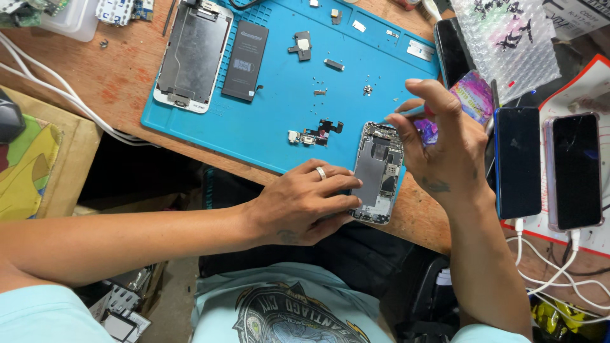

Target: The person uses a screwdriver to remove screws from a disassembled smartphone placed on a blue mat. Screws are set aside on the mat while the person continues unscrewing different locations on the device.

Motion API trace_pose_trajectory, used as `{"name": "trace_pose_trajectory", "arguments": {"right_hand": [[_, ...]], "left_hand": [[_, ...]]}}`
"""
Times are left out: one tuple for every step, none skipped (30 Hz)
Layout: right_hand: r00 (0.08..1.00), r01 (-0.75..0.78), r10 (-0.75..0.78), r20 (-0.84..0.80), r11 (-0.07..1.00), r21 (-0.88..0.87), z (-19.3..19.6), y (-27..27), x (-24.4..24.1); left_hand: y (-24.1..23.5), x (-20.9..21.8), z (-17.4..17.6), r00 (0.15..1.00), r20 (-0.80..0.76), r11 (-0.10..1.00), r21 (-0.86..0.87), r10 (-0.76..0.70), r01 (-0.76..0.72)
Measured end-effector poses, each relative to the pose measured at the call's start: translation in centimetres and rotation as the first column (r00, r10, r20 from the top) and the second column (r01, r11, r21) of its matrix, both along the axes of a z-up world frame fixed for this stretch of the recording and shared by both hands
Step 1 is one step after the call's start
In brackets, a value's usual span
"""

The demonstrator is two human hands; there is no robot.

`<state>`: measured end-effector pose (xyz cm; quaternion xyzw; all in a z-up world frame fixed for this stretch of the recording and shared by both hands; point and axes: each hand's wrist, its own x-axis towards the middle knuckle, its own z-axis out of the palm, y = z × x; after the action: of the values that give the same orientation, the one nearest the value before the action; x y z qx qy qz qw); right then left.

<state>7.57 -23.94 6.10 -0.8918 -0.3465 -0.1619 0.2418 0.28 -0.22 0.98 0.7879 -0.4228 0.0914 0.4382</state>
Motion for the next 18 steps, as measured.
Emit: {"name": "trace_pose_trajectory", "arguments": {"right_hand": [[1.000,-0.024,0.024,-0.012,1.000,0.007,0.3,0.1,-0.1],[0.997,-0.071,0.072,-0.022,0.997,0.028,0.5,0.2,0.0],[0.992,-0.118,0.119,-0.030,0.992,0.050,0.7,0.4,-0.1],[0.992,-0.117,0.120,-0.032,0.990,0.073,0.7,0.8,0.0],[0.992,-0.116,0.120,-0.035,0.988,0.097,0.9,1.0,0.1],[0.991,-0.124,0.130,-0.042,0.985,0.124,0.9,1.4,0.1],[0.995,-0.095,0.097,-0.020,0.991,0.094,0.9,1.5,-0.1],[0.998,-0.064,0.064,0.008,0.996,0.068,1.1,1.3,-0.2],[0.999,-0.033,0.031,0.037,0.998,0.044,1.1,1.2,-0.4],[0.999,-0.025,0.023,0.037,0.999,0.045,1.0,1.1,-0.7],[0.999,-0.016,0.015,0.037,0.999,0.046,0.8,0.9,-1.0],[0.999,-0.015,0.013,0.045,0.999,0.045,0.6,0.8,-1.2],[0.999,-0.014,0.012,0.053,0.999,0.044,0.4,0.6,-1.3],[0.998,-0.017,0.014,0.063,0.999,0.042,0.2,0.4,-1.4],[0.998,-0.030,0.027,0.060,0.998,0.054,0.0,0.4,-1.1],[0.998,-0.033,0.030,0.055,0.998,0.062,-0.1,0.2,-1.1],[0.998,-0.047,0.044,0.036,0.995,0.083,-0.4,0.1,-1.0],[0.998,-0.053,0.051,0.023,0.993,0.102,-0.7,0.1,-0.9]], "left_hand": [[0.0,0.1,0.2,1.000,-0.012,0.999,-0.037,-0.002,0.002],[-0.1,0.2,0.5,1.000,-0.025,0.997,-0.072,0.003,-0.005],[-0.1,0.4,0.7,0.999,-0.038,0.994,-0.107,0.008,-0.012],[-0.2,0.7,0.9,0.998,-0.049,0.993,-0.110,0.046,-0.052],[-0.5,1.2,1.1,0.995,-0.060,0.989,-0.113,0.085,-0.091],[-0.6,1.7,1.2,0.988,-0.075,0.984,-0.111,0.133,-0.140],[-0.9,2.5,1.2,0.974,-0.071,0.965,-0.134,0.216,-0.224],[-1.5,4.0,1.2,0.952,-0.063,0.940,-0.157,0.298,-0.304],[-2.0,5.9,1.2,0.923,-0.028,0.899,-0.216,0.385,-0.381],[-2.5,8.0,1.1,0.887,0.003,0.852,-0.280,0.462,-0.443],[-3.1,10.2,1.1,0.849,-0.002,0.793,-0.355,0.529,-0.495],[-3.8,12.4,1.2,0.809,-0.006,0.728,-0.434,0.588,-0.532],[-4.5,14.2,1.2,0.774,-0.045,0.693,-0.415,0.631,-0.589],[-5.4,15.9,1.2,0.742,-0.084,0.661,-0.398,0.665,-0.637],[-6.1,17.2,1.1,0.713,-0.063,0.637,-0.400,0.698,-0.659],[-7.1,18.2,0.8,0.690,-0.046,0.619,-0.402,0.722,-0.674],[-7.7,19.2,0.4,0.666,-0.029,0.600,-0.406,0.745,-0.689],[-8.5,20.1,0.1,0.659,-0.020,0.588,-0.434,0.752,-0.683]]}}
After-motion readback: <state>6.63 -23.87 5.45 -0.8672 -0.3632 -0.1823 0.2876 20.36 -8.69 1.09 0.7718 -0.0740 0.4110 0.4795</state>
